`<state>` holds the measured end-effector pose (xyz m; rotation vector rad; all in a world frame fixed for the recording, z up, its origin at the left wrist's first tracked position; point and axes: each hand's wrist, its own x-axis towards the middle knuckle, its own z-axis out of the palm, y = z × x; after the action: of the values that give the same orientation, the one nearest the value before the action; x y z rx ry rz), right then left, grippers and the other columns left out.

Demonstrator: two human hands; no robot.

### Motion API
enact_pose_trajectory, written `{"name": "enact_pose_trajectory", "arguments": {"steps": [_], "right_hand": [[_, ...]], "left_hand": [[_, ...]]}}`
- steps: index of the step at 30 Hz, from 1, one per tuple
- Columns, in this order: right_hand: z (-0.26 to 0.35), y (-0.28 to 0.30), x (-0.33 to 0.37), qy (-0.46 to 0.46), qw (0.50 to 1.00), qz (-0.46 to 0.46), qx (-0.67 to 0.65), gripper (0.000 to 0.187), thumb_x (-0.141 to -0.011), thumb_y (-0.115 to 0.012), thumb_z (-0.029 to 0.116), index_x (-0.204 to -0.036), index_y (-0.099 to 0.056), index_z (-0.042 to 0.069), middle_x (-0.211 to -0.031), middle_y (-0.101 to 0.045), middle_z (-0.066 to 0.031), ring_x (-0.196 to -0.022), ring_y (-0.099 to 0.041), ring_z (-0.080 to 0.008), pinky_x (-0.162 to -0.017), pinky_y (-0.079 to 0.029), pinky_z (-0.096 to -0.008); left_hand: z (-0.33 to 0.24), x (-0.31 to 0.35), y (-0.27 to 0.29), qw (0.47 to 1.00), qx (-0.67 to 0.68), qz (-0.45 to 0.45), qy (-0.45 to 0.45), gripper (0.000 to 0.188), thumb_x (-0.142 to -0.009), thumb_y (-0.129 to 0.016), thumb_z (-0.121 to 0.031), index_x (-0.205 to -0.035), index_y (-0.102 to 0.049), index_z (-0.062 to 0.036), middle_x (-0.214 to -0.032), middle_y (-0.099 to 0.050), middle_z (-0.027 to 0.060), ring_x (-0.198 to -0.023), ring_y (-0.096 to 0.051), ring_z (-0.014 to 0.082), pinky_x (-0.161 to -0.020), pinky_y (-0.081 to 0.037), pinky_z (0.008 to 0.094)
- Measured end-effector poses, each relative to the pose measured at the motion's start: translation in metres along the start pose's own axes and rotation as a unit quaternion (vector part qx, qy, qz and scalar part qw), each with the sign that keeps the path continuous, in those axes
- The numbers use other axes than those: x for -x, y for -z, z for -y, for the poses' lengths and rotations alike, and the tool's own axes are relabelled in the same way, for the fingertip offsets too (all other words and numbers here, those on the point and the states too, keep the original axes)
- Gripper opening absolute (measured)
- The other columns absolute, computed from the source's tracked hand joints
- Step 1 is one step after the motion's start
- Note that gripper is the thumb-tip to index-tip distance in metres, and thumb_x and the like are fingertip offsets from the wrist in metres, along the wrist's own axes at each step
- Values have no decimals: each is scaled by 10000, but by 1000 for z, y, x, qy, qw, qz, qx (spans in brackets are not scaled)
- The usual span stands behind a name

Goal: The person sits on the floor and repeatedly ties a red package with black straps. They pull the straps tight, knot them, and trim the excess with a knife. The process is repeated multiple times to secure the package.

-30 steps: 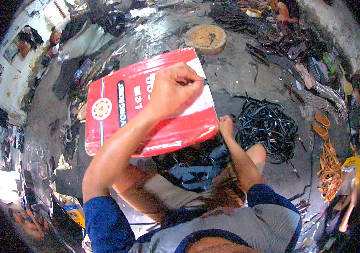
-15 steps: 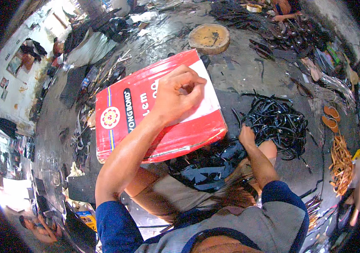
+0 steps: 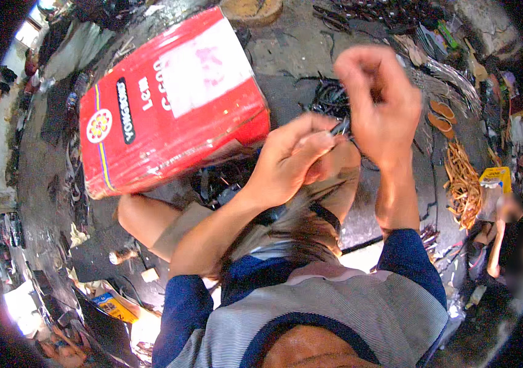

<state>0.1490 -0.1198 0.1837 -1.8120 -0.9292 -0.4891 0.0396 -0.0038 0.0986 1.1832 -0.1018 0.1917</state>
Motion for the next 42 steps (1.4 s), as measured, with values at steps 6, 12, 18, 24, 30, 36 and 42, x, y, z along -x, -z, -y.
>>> {"name": "enact_pose_trajectory", "arguments": {"steps": [6, 12, 18, 24, 30, 36, 42], "right_hand": [[-98, 35, -20, -41, 981, -6, 190, 170, -945, -667, 197, -1016, -713, 49, -849, -730, -44, -734, -663, -142, -680, -505, -277], [-244, 78, -49, -109, 936, 10, 335, 382, -923, -681, 499, -1104, -744, 168, -1001, -772, -126, -935, -742, -223, -821, -540, -341], [-297, 91, -65, -99, 944, 15, 316, 467, -890, -658, 618, -1124, -751, 224, -992, -768, -140, -965, -732, -283, -856, -538, -403], [-293, 112, -96, -90, 896, -22, 434, 478, -903, -610, 649, -1134, -748, 254, -1055, -760, -126, -1044, -708, -317, -885, -534, -442], [-252, 150, -125, -81, 838, -261, 471, 730, -784, -699, 724, -1243, -689, 156, -1067, -754, -45, -1010, -698, -299, -894, -512, -480], [-172, 54, -25, -26, 980, 90, 176, 168, -977, -677, 217, -1077, -722, 89, -961, -731, -11, -875, -638, -93, -812, -500, -263], [-143, -8, 147, -284, 839, 462, -49, 375, -839, -800, 82, -1189, -673, 45, -1109, -674, -75, -1050, -635, -151, -907, -516, -296]], "left_hand": [[26, 94, 30, 970, -103, -100, 194, 222, -1031, -602, -191, -894, -678, -34, -613, -470, -63, -552, -376, 24, -499, -264, 233], [29, 178, 53, 944, -117, -171, 257, 214, -1027, -601, -210, -952, -689, -30, -627, -533, -34, -548, -453, 50, -518, -338, 228], [30, 185, 61, 938, -114, -240, 223, 219, -1014, -640, -185, -922, -699, 5, -647, -611, 16, -536, -534, 59, -499, -396, 219], [41, 153, 67, 912, -205, -206, 291, 250, -969, -701, -226, -876, -694, 5, -634, -623, 43, -526, -559, 88, -500, -438, 251], [157, 60, 100, 849, -514, -111, 45, 310, -963, -635, -285, -903, -693, 14, -886, -706, 209, -785, -700, 326, -702, -561, 436], [257, 61, 143, 677, -636, -45, 368, 353, -903, -647, -240, -1145, -676, 16, -1121, -713, 243, -1064, -694, 408, -939, -557, 476], [238, 100, 113, 779, -513, 110, 343, 375, -801, -729, -303, -1047, -716, -19, -930, -713, 272, -952, -708, 417, -853, -545, 512]]}}
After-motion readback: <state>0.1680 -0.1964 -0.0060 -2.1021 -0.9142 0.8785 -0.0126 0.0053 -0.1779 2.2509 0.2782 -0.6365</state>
